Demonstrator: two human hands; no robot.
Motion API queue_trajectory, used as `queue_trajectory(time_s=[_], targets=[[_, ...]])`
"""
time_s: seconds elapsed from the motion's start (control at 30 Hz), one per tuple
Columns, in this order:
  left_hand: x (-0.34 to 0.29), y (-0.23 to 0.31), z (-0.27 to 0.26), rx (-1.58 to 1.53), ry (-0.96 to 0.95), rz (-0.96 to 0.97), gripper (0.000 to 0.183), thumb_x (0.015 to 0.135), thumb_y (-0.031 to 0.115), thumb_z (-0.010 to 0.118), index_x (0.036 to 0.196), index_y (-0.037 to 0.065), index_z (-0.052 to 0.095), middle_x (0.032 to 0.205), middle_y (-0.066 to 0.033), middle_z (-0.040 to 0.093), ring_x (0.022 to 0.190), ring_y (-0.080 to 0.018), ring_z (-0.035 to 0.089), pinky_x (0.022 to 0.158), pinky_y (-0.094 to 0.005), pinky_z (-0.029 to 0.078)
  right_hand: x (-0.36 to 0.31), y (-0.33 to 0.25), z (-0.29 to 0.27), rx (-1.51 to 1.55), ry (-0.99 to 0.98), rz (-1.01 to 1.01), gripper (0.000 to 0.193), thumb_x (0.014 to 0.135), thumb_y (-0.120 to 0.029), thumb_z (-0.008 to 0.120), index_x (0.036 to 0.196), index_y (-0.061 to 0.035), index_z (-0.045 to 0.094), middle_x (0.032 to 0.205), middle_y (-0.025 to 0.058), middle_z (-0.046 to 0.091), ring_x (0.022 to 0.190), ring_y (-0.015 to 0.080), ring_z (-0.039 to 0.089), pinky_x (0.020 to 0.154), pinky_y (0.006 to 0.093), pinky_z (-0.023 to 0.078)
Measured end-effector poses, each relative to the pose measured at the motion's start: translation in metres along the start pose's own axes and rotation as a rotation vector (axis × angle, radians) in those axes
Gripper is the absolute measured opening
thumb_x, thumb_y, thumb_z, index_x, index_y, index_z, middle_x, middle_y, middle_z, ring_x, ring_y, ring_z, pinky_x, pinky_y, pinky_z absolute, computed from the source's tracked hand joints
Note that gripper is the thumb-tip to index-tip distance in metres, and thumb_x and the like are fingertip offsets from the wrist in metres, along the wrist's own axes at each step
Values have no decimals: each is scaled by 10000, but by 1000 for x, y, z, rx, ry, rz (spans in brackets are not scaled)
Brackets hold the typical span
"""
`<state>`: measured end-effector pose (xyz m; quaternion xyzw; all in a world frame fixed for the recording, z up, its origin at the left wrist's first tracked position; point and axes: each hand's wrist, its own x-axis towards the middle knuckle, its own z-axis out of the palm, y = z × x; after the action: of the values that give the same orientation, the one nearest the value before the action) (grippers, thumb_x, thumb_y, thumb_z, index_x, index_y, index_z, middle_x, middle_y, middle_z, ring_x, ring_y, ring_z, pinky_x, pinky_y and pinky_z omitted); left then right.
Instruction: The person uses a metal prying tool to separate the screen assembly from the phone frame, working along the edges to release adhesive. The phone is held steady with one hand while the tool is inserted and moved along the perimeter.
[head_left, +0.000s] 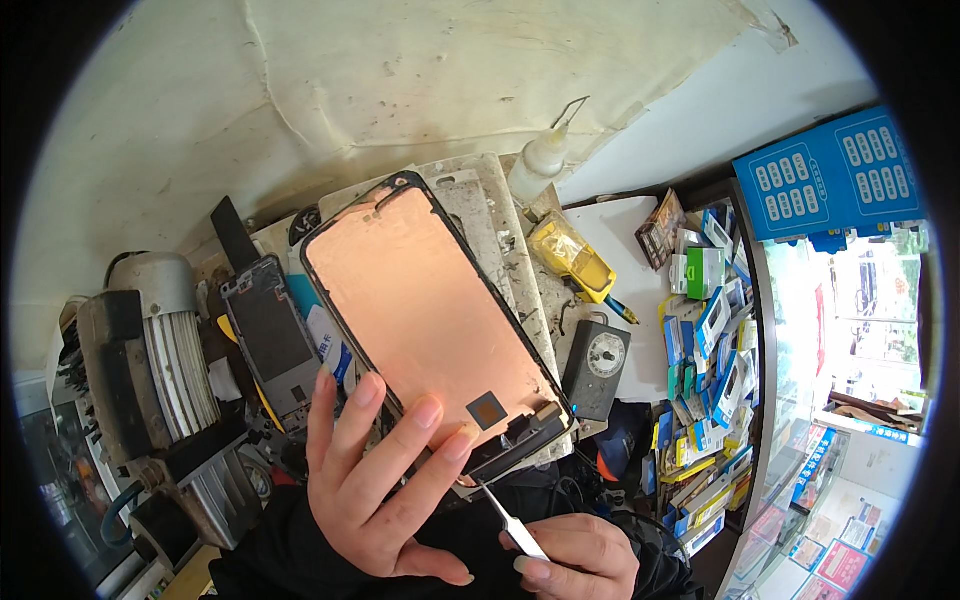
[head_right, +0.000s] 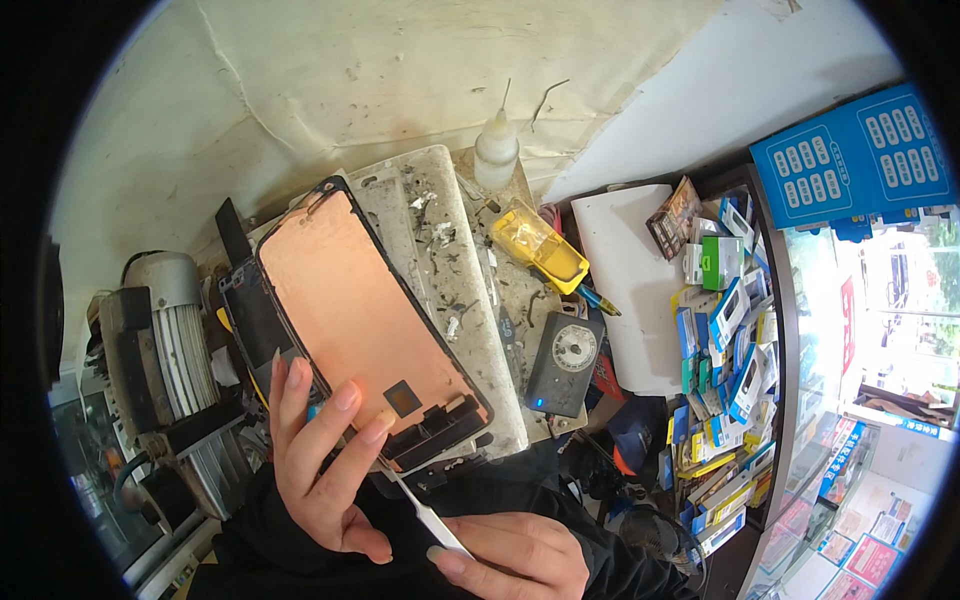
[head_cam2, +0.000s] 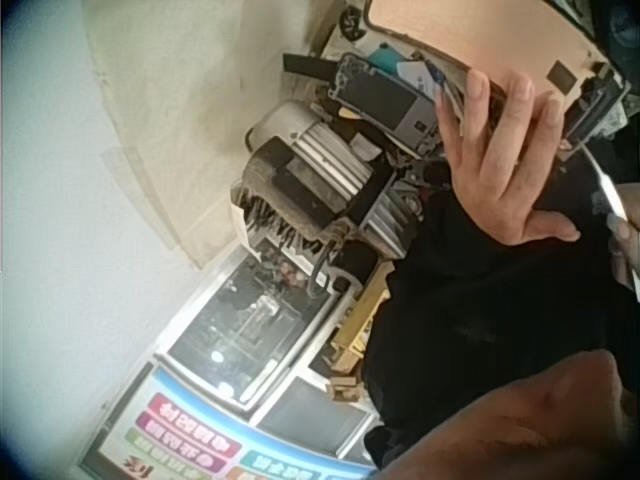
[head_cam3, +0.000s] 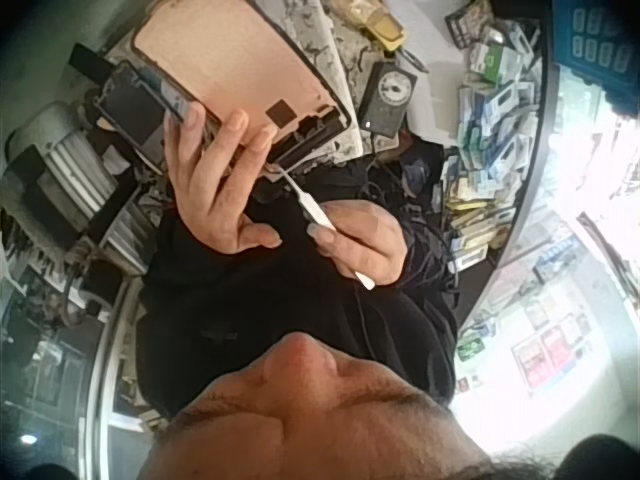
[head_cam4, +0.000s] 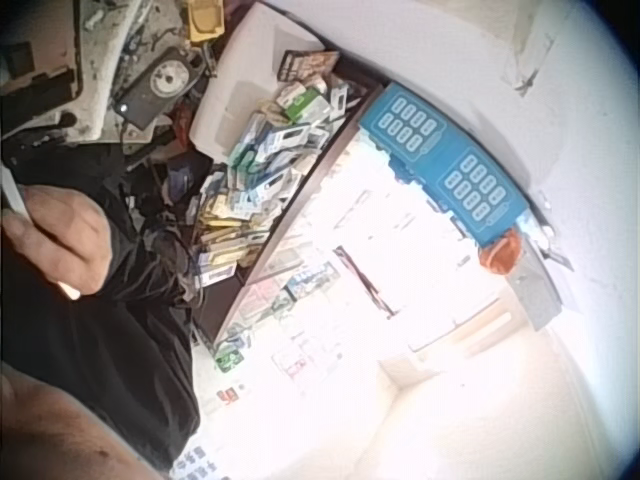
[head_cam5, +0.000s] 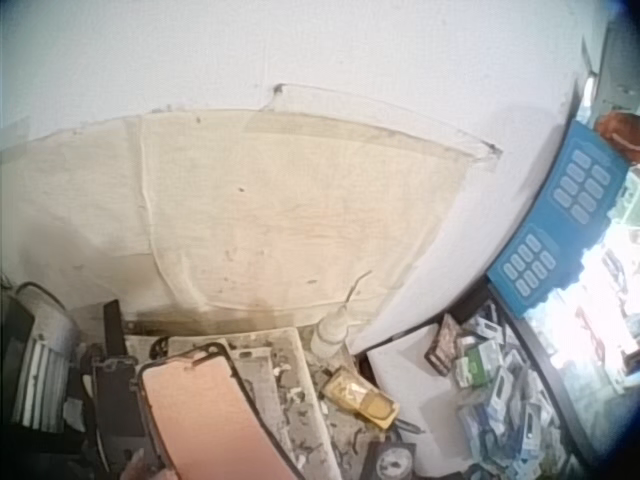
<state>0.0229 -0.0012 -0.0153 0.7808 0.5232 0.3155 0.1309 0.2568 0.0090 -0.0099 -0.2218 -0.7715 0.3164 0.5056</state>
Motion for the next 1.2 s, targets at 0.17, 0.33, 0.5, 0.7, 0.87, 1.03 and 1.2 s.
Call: queue_trajectory(time_s=[0.17, 0.33, 0.5, 0.7, 0.87, 1.03, 1.2], targets=[[5, -1, -3, -31, 47, 34, 701, 972, 713, 514, 1323, 124, 661, 1448, -159, 614, 1459, -478, 426, 1173, -709, 247, 6, -7, -8, -1, -55, 94, 221, 917, 29, 675, 1116, 125, 675, 954, 239, 699, 758, 344, 712, 646, 385, 591], [9, 5, -15, -80, 31, -12, 696, 947, 659, 626, 1354, 95, 597, 1389, -180, 629, 1441, -496, 430, 1171, -705, 271, 11, -14, -14, 280, 36, 262, 218, 961, -34, 628, 1110, 118, 677, 957, 260, 715, 746, 339, 725, 625, 386, 591], [3, 11, -26, -324, 23, 143, 313, 861, 362, 827, 1001, 86, 780, 1031, -77, 700, 888, -242, 695, 731, -366, 508, 11, -8, -21, 465, -81, 180, 161, 935, -24, 661, 1014, 107, 711, 918, 241, 729, 702, 313, 718, 597, 373, 583], [-24, 20, -28, -892, -390, -241, 93, 846, 123, 836, 835, 94, 748, 784, -15, 693, 637, -203, 652, 546, -314, 441, 8, -1, -28, 638, -297, 138, 151, 936, 5, 670, 1025, 105, 741, 941, 241, 740, 727, 311, 736, 594, 359, 583], [-44, 21, -29, -1150, -532, -362, 90, 949, 70, 732, 872, 33, 708, 791, -55, 698, 684, -225, 662, 596, -323, 480, 3, 2, -31, 683, -423, 74, 151, 948, 29, 663, 1048, 110, 742, 970, 248, 738, 746, 323, 742, 625, 356, 591], [-56, 32, -30, -1177, -494, -436, 103, 967, 53, 704, 868, 23, 697, 786, -74, 692, 682, -226, 652, 608, -318, 479, -1, -2, -32, 661, -436, 17, 162, 977, 20, 631, 1062, 107, 738, 976, 249, 736, 745, 330, 740, 631, 362, 592], [-68, 38, -37, -1150, -405, -457, 89, 946, 44, 718, 868, 6, 697, 775, -86, 688, 656, -206, 637, 590, -306, 467, 4, -3, -51, 672, -521, 27, 200, 1003, -23, 585, 1021, 96, 744, 1011, 261, 731, 786, 343, 742, 637, 381, 593]])
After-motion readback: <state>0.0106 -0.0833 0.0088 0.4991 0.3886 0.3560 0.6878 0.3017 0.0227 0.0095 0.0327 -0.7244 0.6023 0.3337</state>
